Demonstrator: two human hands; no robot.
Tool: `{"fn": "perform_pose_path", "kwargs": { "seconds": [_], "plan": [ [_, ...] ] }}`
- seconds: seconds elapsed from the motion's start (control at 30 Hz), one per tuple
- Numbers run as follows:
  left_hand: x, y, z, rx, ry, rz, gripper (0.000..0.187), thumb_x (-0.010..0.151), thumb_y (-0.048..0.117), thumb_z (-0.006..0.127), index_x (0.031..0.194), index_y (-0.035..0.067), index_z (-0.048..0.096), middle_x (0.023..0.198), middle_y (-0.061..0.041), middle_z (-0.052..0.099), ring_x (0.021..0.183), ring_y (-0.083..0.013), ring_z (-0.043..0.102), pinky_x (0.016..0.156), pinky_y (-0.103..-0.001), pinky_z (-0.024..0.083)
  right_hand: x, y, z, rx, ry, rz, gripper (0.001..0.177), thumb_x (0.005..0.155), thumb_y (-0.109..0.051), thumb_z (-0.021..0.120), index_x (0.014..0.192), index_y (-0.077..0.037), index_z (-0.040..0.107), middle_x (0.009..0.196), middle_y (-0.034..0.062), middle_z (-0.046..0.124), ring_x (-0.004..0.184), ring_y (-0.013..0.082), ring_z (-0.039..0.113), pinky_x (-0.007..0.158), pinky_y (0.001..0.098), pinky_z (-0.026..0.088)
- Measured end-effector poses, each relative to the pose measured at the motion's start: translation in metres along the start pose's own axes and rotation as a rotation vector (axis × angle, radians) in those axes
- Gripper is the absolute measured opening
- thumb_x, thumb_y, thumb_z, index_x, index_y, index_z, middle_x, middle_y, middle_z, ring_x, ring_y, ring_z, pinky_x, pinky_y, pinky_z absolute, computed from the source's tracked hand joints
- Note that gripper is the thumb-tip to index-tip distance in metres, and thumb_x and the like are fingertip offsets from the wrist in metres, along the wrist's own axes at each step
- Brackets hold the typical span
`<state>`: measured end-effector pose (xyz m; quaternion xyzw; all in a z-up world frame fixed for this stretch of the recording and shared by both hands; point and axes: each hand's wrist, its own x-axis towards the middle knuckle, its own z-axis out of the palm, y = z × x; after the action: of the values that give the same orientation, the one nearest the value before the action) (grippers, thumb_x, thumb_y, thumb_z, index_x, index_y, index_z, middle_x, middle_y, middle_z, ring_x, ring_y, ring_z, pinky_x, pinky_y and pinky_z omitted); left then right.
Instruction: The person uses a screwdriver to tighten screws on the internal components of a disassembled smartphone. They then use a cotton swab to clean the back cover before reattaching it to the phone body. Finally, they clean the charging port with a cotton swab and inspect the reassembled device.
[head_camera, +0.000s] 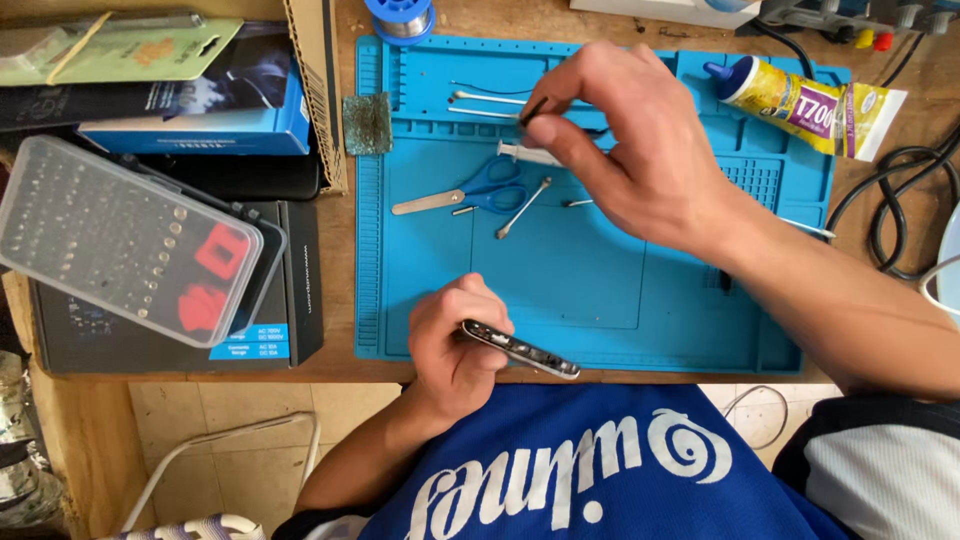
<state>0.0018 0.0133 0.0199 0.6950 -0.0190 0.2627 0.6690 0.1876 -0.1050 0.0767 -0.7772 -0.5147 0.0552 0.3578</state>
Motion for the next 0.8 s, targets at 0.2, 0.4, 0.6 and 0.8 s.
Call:
{"fn": "perform_pose_path", "kwargs": {
  "seconds": [0.2, 0.4, 0.6, 0.8],
  "plan": [
    [0.001, 0.007, 0.002, 0.149, -0.078, 0.114, 0.034, 0.099, 0.039, 0.049, 0.093, 0.007, 0.058, 0.082, -0.007, 0.064, 0.07, -0.0213, 0.064, 0.064, -0.031, 0.051, -0.035, -0.039, -0.029, 0.311, -0.163, 0.317, 0.036, 0.099, -0.035, 0.042, 0.12, -0.007, 0.033, 0.068, -0.0013, 0.023, 0.052, 0.011, 0.023, 0.053, 0.0278, 0.021],
    [0.004, 0.014, 0.012, 0.301, -0.122, 0.235, 0.032, 0.098, 0.035, 0.049, 0.091, 0.006, 0.059, 0.078, -0.006, 0.065, 0.063, -0.0173, 0.06, 0.056, -0.029, 0.047, -0.092, -0.044, -0.042, 0.627, -0.087, 0.302, 0.023, 0.099, -0.028, 0.041, 0.102, -0.008, 0.03, 0.08, 0.0025, 0.035, 0.07, 0.0143, 0.032, 0.063, 0.0259, 0.033],
    [0.006, 0.007, 0.02, 0.454, -0.189, 0.071, 0.047, 0.093, 0.048, 0.053, 0.114, 0.006, 0.051, 0.1, -0.007, 0.068, 0.078, -0.0214, 0.067, 0.069, -0.031, 0.051, -0.108, -0.043, -0.048, 0.404, 0.026, 0.251, 0.016, 0.096, -0.02, 0.05, 0.09, -0.005, 0.049, 0.08, 0.0057, 0.061, 0.069, 0.0168, 0.055, 0.066, 0.0281, 0.044],
    [0.006, 0.002, 0.026, 0.597, -0.157, -0.106, 0.086, 0.058, 0.061, 0.082, 0.12, 0.011, 0.05, 0.112, -0.004, 0.066, 0.087, -0.0173, 0.069, 0.07, -0.029, 0.054, -0.129, -0.034, -0.027, 0.819, 0.165, 0.499, 0.028, 0.1, -0.031, 0.042, 0.099, -0.004, 0.045, 0.068, -0.0021, 0.034, 0.055, 0.0069, 0.029, 0.051, 0.0213, 0.024]
  ]
}}
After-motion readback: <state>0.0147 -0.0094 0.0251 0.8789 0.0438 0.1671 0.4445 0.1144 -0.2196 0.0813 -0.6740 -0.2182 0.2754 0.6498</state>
